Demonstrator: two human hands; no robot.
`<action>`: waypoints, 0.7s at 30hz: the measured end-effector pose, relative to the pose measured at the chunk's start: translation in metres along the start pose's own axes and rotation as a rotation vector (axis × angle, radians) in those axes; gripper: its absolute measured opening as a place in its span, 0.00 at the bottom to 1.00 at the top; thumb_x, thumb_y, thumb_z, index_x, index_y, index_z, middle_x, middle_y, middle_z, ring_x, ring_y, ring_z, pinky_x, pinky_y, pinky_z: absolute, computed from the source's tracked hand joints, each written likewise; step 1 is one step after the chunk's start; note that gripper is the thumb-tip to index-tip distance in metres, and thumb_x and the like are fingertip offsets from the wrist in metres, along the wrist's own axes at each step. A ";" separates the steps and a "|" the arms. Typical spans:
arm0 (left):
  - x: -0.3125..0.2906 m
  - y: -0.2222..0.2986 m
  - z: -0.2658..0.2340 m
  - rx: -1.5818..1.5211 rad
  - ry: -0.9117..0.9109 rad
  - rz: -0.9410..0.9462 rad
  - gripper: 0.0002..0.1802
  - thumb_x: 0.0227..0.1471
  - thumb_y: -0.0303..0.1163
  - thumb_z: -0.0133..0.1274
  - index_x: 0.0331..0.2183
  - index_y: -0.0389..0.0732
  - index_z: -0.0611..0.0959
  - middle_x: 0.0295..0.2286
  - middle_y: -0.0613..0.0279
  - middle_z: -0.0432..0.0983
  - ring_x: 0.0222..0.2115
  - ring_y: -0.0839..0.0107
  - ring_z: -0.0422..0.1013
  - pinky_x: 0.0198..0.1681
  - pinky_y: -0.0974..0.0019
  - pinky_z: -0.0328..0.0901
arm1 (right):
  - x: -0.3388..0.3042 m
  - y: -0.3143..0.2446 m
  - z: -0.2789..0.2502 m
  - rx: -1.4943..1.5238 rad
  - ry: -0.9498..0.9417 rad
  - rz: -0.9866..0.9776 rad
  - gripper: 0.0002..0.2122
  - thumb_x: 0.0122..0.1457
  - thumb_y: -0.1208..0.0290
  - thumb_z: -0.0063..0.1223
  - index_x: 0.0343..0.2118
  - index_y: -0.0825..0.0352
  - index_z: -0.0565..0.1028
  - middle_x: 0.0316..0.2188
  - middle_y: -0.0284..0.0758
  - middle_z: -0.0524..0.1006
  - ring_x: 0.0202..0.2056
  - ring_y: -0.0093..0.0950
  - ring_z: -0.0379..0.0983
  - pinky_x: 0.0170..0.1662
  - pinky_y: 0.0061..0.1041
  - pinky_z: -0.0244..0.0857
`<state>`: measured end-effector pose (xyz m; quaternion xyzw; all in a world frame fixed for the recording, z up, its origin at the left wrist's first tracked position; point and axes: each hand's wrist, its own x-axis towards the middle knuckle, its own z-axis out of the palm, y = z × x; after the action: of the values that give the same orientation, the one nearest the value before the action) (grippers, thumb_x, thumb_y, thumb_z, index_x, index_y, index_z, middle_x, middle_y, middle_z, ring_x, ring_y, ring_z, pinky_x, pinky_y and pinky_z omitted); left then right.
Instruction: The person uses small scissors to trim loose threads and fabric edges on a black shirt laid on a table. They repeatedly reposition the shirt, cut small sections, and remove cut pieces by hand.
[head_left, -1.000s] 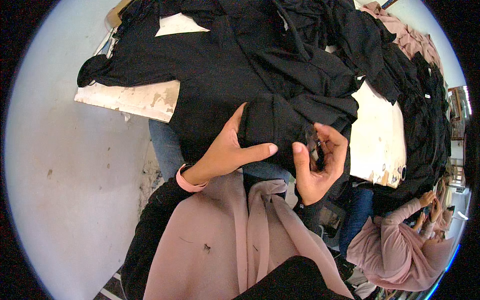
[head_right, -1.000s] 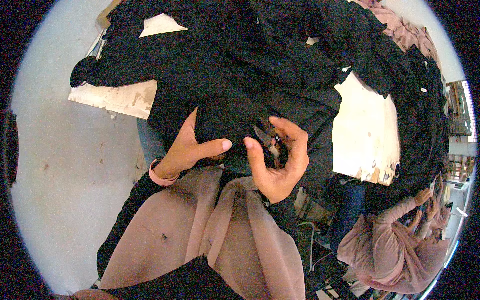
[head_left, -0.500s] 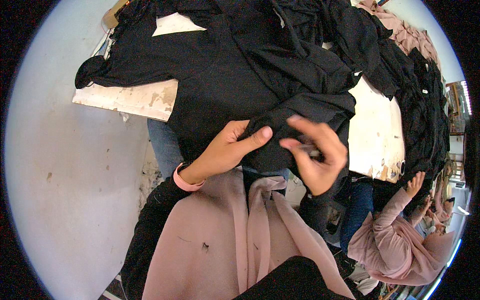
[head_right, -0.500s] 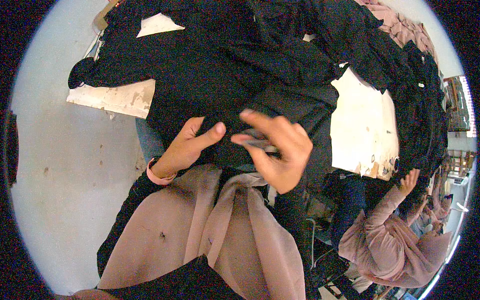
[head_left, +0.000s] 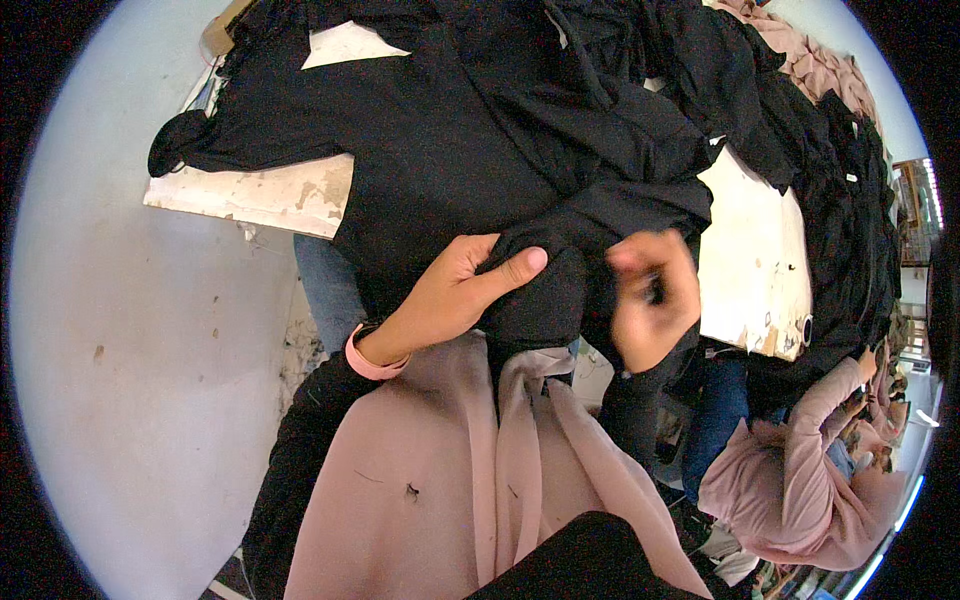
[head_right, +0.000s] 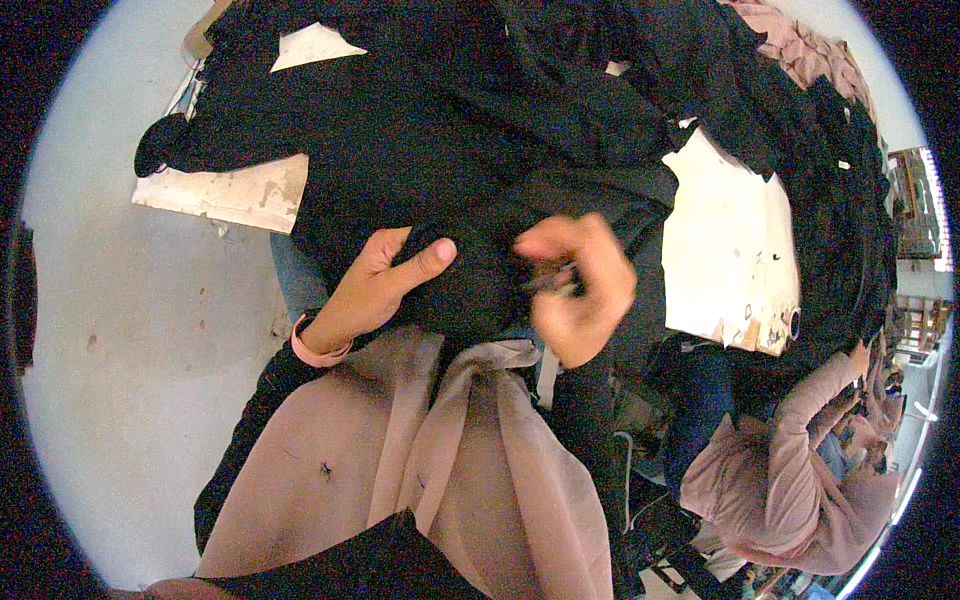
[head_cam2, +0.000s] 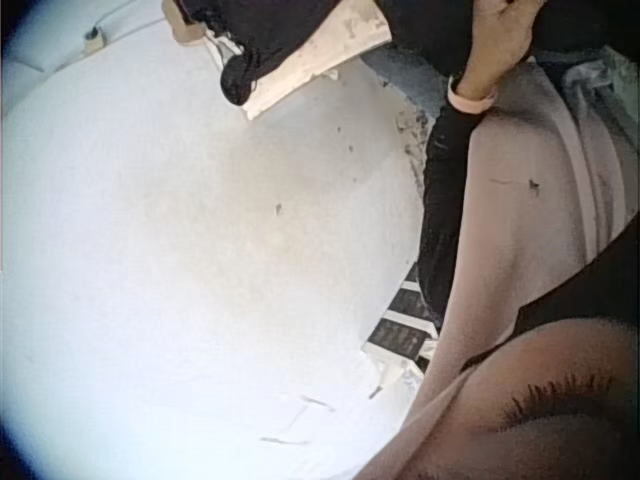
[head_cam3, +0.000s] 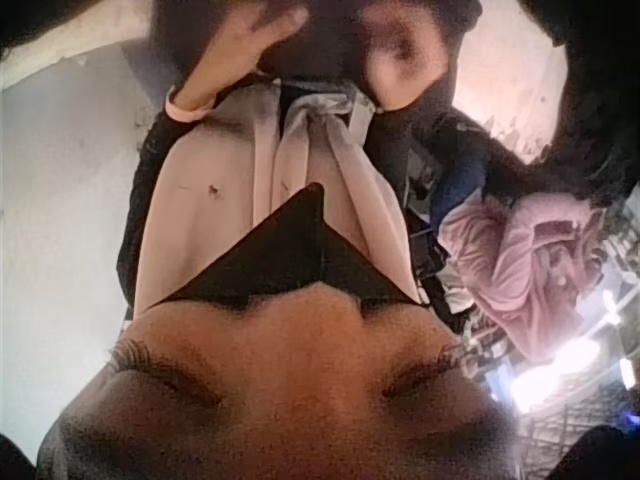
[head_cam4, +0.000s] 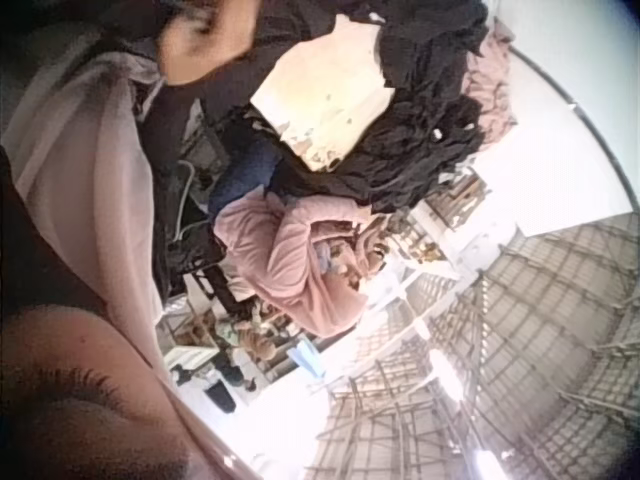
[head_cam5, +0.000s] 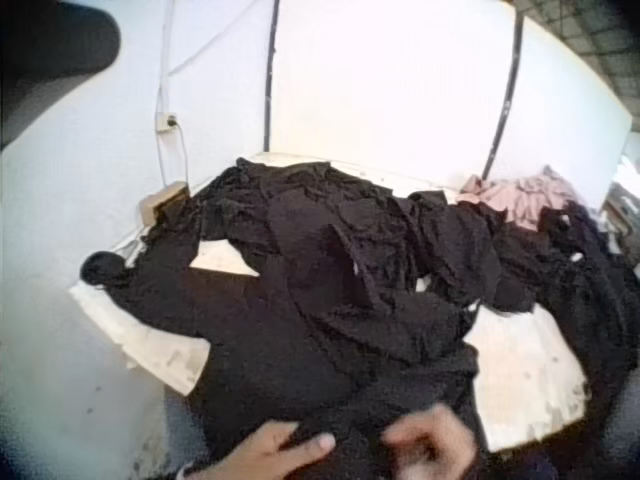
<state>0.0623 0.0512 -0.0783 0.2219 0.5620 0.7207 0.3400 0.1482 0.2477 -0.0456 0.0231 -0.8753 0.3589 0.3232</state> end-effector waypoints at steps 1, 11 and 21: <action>0.000 0.000 0.000 -0.004 0.014 -0.018 0.19 0.62 0.43 0.54 0.39 0.36 0.84 0.34 0.71 0.80 0.35 0.82 0.71 0.41 0.74 0.66 | 0.002 0.005 0.001 0.062 0.128 0.144 0.05 0.57 0.83 0.50 0.34 0.68 0.75 0.28 0.35 0.75 0.33 0.25 0.72 0.41 0.20 0.64; 0.003 0.002 0.002 -0.015 0.118 0.021 0.21 0.63 0.44 0.53 0.33 0.33 0.84 0.28 0.73 0.78 0.29 0.85 0.69 0.33 0.76 0.65 | -0.005 -0.006 -0.007 0.120 -0.060 0.133 0.23 0.45 0.75 0.68 0.47 0.67 0.77 0.30 0.33 0.77 0.29 0.25 0.71 0.36 0.23 0.65; 0.005 0.004 -0.004 0.141 0.152 0.051 0.23 0.62 0.46 0.54 0.28 0.33 0.83 0.24 0.74 0.74 0.26 0.85 0.66 0.29 0.75 0.63 | -0.005 -0.009 -0.001 0.360 -0.061 -0.014 0.11 0.36 0.82 0.61 0.28 0.66 0.78 0.22 0.33 0.78 0.23 0.27 0.71 0.29 0.24 0.60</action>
<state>0.0549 0.0521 -0.0760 0.2042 0.6295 0.7025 0.2617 0.1554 0.2406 -0.0429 0.0977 -0.8061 0.5067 0.2895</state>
